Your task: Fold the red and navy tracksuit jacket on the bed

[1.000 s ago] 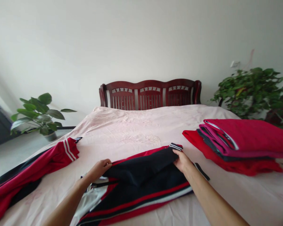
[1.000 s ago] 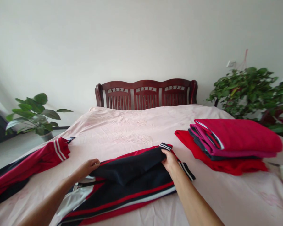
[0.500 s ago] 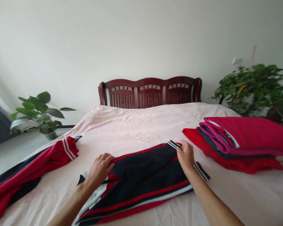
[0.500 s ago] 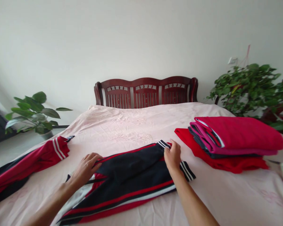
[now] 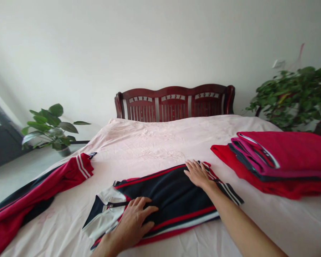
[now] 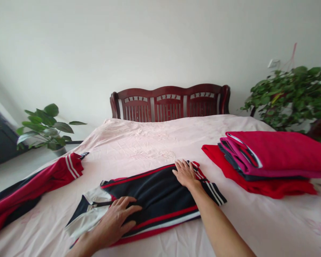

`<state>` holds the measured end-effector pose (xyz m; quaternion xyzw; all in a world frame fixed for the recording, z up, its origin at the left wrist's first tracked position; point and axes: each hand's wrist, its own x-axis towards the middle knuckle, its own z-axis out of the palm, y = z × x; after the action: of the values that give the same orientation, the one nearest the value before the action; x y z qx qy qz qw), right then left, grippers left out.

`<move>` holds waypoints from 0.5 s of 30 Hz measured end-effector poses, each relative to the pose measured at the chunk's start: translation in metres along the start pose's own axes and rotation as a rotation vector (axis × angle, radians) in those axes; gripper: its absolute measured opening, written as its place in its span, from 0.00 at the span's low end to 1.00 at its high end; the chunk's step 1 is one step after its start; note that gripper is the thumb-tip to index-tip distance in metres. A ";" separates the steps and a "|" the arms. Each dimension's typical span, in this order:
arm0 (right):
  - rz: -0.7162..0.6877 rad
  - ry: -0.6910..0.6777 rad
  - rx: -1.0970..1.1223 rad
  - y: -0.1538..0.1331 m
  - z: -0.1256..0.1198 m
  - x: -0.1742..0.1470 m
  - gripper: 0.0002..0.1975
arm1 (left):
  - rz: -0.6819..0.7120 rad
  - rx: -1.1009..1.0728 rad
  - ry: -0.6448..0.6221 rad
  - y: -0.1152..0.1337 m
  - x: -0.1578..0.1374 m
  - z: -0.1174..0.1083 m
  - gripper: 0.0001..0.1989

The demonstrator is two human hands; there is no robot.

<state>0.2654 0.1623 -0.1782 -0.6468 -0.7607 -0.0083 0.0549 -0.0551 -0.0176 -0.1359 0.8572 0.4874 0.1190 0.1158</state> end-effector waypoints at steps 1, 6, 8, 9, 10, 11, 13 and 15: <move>0.019 -0.005 0.004 -0.002 0.000 0.001 0.30 | -0.019 -0.021 0.009 -0.001 0.004 -0.004 0.15; 0.058 0.010 0.019 -0.008 -0.001 -0.005 0.32 | -0.227 0.127 0.158 -0.025 0.033 -0.001 0.21; 0.066 0.002 0.026 -0.003 0.000 -0.008 0.32 | -0.378 0.268 0.153 -0.042 0.039 0.012 0.25; 0.078 -0.005 0.031 0.000 0.001 -0.009 0.32 | -0.443 0.321 0.133 -0.051 0.040 0.020 0.27; 0.090 -0.011 0.038 0.004 0.001 -0.010 0.32 | -0.491 0.358 0.111 -0.059 0.039 0.027 0.28; 0.096 -0.018 0.047 0.008 0.002 -0.010 0.32 | -0.512 0.380 0.092 -0.065 0.037 0.033 0.28; 0.090 -0.038 0.070 0.015 0.001 -0.010 0.32 | -0.502 0.405 0.074 -0.074 0.032 0.040 0.28; 0.083 -0.058 0.095 0.023 -0.001 -0.011 0.33 | -0.500 0.420 0.071 -0.077 0.027 0.042 0.29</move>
<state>0.2896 0.1547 -0.1792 -0.6744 -0.7339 0.0490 0.0636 -0.0902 0.0403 -0.1972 0.7114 0.7005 0.0137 -0.0551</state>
